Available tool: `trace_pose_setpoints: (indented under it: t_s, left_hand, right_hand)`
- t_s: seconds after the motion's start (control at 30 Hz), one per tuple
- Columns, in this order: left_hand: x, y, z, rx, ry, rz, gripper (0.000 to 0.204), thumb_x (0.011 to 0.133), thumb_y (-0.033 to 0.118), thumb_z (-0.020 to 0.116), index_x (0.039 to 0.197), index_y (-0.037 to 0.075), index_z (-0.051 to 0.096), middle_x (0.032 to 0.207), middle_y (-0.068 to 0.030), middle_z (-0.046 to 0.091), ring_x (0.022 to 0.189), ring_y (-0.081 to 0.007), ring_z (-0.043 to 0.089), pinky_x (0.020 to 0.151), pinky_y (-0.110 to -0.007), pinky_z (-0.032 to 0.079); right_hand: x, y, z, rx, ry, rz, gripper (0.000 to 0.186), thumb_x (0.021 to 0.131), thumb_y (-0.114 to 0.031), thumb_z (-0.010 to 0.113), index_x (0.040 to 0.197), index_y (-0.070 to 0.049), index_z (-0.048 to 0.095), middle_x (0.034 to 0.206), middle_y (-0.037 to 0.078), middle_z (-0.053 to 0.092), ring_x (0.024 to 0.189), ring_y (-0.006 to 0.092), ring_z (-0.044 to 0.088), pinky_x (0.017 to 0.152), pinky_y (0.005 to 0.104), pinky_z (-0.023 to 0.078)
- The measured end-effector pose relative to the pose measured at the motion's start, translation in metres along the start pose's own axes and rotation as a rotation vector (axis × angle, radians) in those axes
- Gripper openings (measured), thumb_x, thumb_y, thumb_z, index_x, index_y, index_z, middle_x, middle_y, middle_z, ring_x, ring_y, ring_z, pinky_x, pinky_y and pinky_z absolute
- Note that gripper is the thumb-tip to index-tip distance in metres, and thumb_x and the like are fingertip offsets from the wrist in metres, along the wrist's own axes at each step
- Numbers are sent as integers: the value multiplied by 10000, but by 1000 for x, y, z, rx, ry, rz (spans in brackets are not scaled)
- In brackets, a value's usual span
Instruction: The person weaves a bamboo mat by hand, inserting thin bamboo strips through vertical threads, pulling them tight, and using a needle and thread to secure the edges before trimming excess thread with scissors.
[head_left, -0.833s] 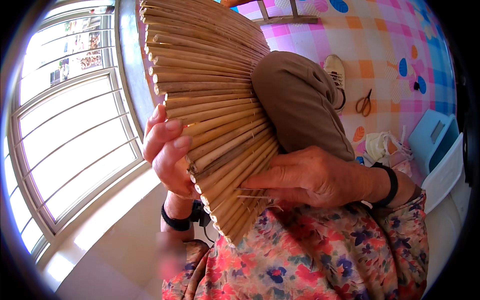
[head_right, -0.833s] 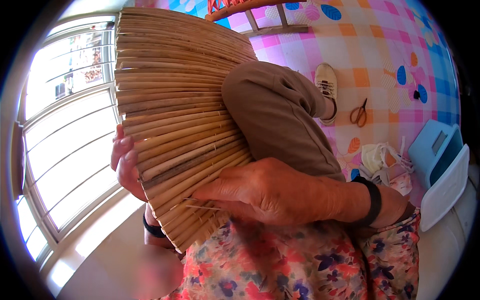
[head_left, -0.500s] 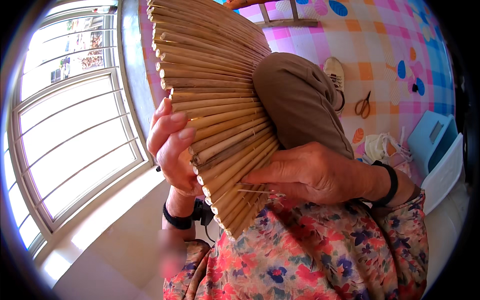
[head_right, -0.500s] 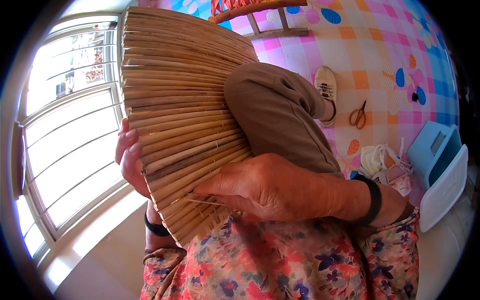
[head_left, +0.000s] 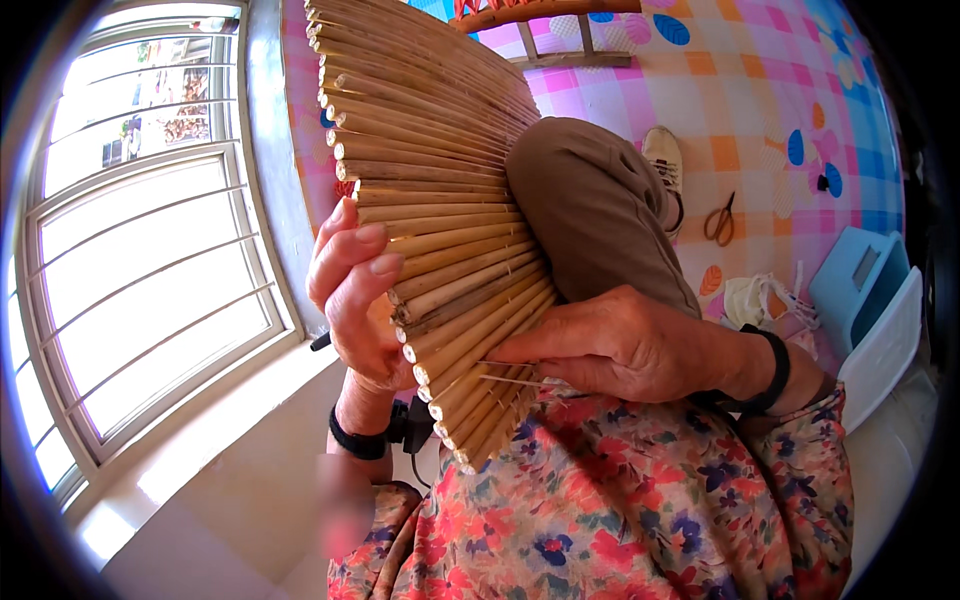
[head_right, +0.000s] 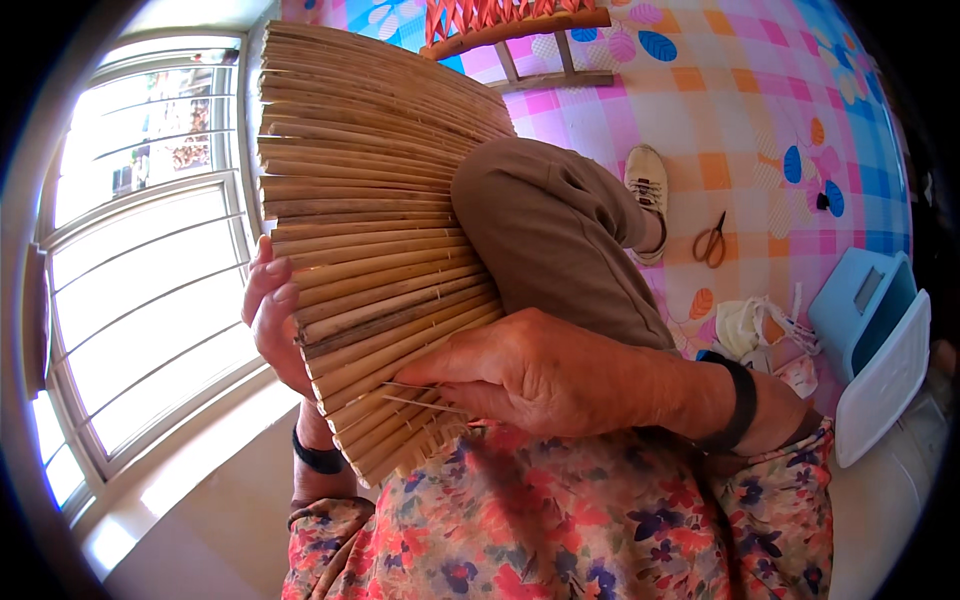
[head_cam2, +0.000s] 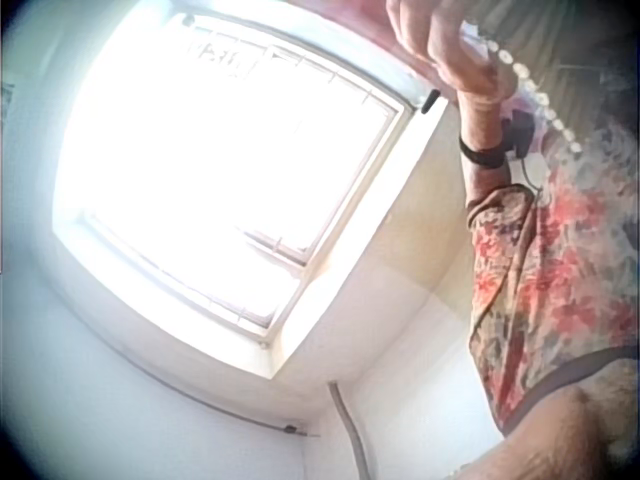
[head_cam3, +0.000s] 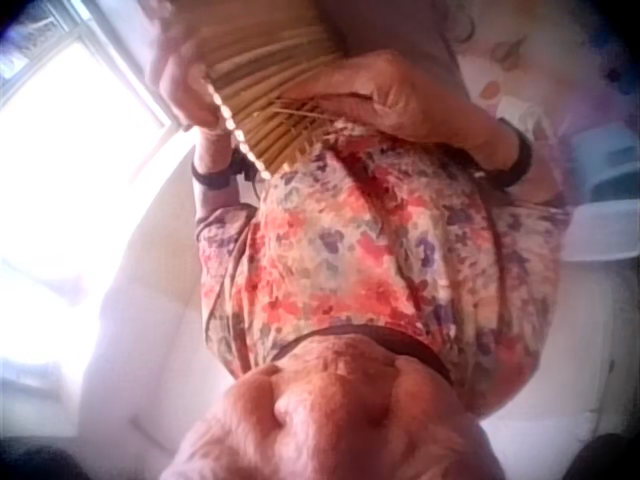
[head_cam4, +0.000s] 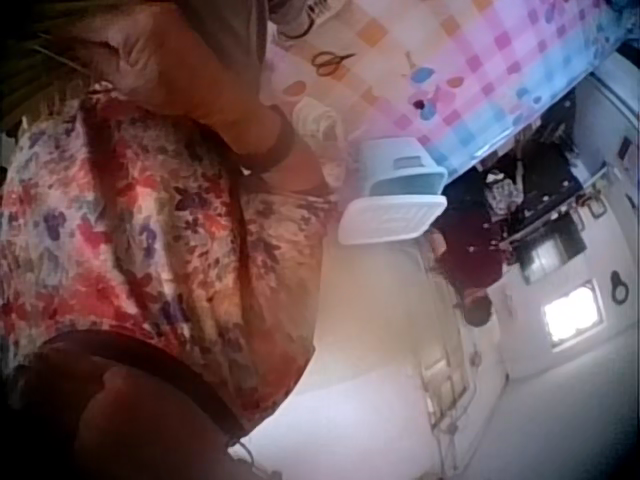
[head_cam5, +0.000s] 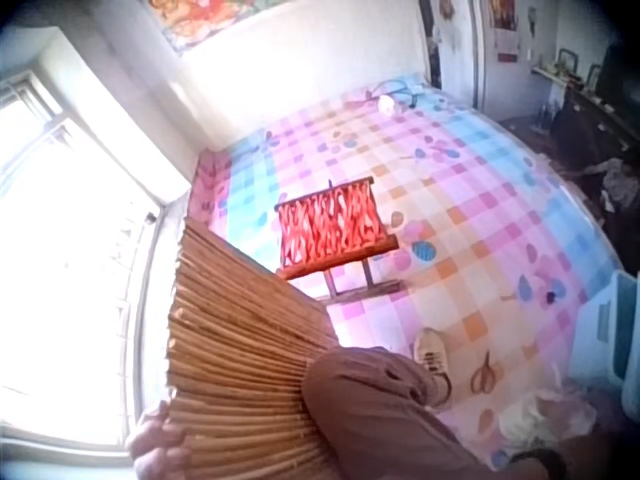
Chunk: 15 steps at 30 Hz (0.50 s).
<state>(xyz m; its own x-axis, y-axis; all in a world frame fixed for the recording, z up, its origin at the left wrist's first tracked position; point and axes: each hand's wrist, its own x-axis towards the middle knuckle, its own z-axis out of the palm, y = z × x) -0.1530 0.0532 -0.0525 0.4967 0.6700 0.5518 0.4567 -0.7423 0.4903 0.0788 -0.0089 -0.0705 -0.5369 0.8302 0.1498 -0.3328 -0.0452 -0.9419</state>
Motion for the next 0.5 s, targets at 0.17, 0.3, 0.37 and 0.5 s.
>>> trace_pose_setpoints:
  t_s: [0.17,0.3,0.37,0.5]
  left_hand:
    - [3,0,-3,18,-6,14,546,846,518,522,1105,39,484,1145,-177,460,1184,-395,410,1013,-530,307]
    - [5,11,-8,-3,-24,18,512,852,469,532,1108,27,486,1146,-183,461,1188,-394,408,1017,-526,299]
    - [5,19,-10,-7,-19,31,498,851,444,542,1111,23,487,1144,-186,463,1189,-393,407,1019,-523,297]
    - [1,32,-15,-7,-26,30,491,847,426,557,1115,21,488,1143,-188,463,1191,-392,406,1019,-518,297]
  right_hand:
    - [3,-4,0,8,-11,28,240,876,-83,565,1103,-12,599,919,188,650,838,290,650,724,324,515]
    - [-3,-20,1,-10,-131,167,311,873,-18,548,1184,-9,553,1075,152,628,976,265,620,829,299,483]
    - [-8,-25,5,-2,-141,201,308,873,-15,549,1180,-10,557,1068,149,632,972,246,624,824,290,481]
    - [-16,-29,11,7,-135,168,299,877,-25,549,1175,-4,561,1072,145,633,976,230,623,821,284,478]
